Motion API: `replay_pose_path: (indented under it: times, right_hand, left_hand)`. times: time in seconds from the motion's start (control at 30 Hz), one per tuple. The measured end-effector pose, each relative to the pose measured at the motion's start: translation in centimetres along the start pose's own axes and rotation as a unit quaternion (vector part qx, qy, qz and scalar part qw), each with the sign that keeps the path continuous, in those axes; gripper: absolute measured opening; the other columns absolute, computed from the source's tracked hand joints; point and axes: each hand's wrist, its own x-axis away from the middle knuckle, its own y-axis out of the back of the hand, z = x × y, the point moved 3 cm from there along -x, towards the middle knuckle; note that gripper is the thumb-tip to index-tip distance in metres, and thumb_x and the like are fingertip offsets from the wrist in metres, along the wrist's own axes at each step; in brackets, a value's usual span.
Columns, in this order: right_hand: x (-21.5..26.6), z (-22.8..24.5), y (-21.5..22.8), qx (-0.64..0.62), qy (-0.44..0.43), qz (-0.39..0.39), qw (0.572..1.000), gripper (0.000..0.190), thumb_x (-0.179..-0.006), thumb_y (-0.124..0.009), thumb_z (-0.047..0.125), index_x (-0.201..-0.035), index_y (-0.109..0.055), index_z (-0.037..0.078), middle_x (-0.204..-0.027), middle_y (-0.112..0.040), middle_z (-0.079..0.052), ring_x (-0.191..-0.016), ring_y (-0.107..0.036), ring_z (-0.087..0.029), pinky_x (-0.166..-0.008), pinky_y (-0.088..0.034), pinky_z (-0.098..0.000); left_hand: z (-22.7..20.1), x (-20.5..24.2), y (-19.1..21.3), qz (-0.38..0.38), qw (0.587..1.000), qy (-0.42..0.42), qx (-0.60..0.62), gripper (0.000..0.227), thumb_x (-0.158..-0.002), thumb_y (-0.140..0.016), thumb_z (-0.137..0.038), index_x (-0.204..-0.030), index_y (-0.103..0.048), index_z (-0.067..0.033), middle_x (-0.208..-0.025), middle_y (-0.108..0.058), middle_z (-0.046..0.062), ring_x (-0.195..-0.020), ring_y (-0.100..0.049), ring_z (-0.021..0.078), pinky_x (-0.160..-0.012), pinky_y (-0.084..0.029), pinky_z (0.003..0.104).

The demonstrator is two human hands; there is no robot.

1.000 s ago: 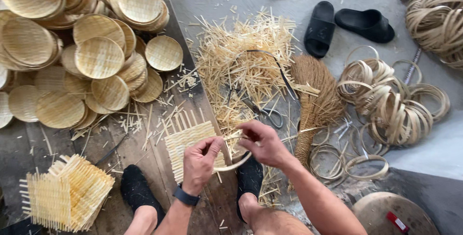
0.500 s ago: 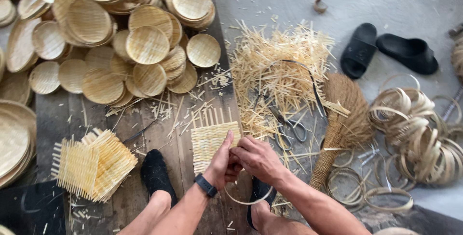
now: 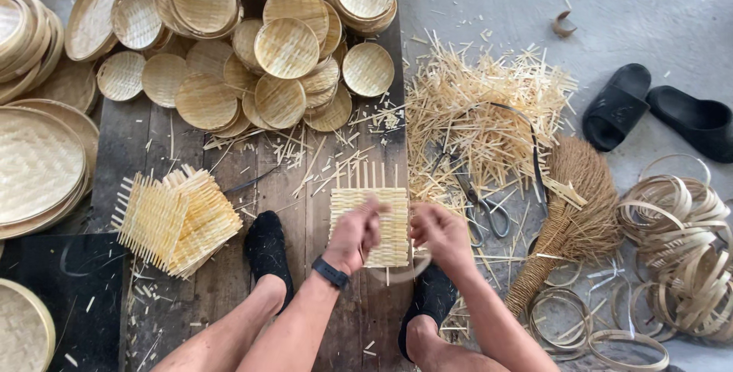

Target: The person sits on the floor and trims the edges of small, round woven bamboo baskets using shears. They pick up a basket, place a wooden block inside to support it, and cut the protruding bamboo strips flush with the rim. The finished baskets are stacked nearby.

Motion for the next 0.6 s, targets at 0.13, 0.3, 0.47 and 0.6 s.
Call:
replay_pose_path:
  times: [0.13,0.3,0.47,0.6]
  right_hand:
    - [-0.6,-2.3,1.1,-0.316,-0.102,0.075,0.94,0.038,-0.098,-0.055,0.031,-0.106,-0.068,-0.003,-0.077,-0.066,-0.006,-0.068,-0.066,-0.02,-0.065,-0.057,-0.0352]
    - [-2.4,-4.8,1.0,-0.295,-0.139,0.114,0.939,0.033,-0.103,-0.063,0.031,-0.093,-0.067,-0.001,-0.067,-0.049,0.003,-0.057,-0.042,-0.01,-0.051,-0.037,-0.027]
    - [-2.6,-4.5,-0.5,-0.337,-0.177,0.109,0.918,0.045,-0.098,-0.066,0.033,-0.063,-0.049,0.011,-0.054,-0.036,0.004,-0.047,-0.035,-0.009,-0.041,-0.028,-0.0251]
    - [-2.6,-4.8,-0.9,-0.317,-0.195,0.075,0.925,0.046,-0.096,-0.065,0.029,-0.061,-0.04,0.016,-0.054,-0.032,0.005,-0.043,-0.028,-0.006,-0.036,-0.02,-0.0224]
  left_hand:
    - [-1.0,-1.0,2.2,-0.023,0.974,-0.022,0.224,0.03,-0.101,-0.059,-0.031,-0.096,-0.063,-0.0016,-0.067,-0.052,0.0,-0.056,-0.046,0.0114,-0.054,-0.042,0.027]
    - [-0.9,-2.1,2.8,0.013,0.995,0.069,0.067,0.027,-0.1,-0.061,-0.029,-0.086,-0.063,-0.0053,-0.06,-0.048,-0.002,-0.048,-0.037,0.0086,-0.044,-0.033,0.024]
    - [0.2,-2.5,2.7,0.001,0.994,0.083,0.071,0.037,-0.097,-0.066,-0.03,-0.067,-0.056,-0.0105,-0.048,-0.032,-0.007,-0.04,-0.028,0.0068,-0.037,-0.025,0.024]
    - [1.2,-3.1,3.2,-0.012,0.993,0.046,0.109,0.04,-0.096,-0.069,-0.026,-0.063,-0.049,-0.0145,-0.048,-0.031,-0.006,-0.039,-0.026,0.0075,-0.035,-0.023,0.025]
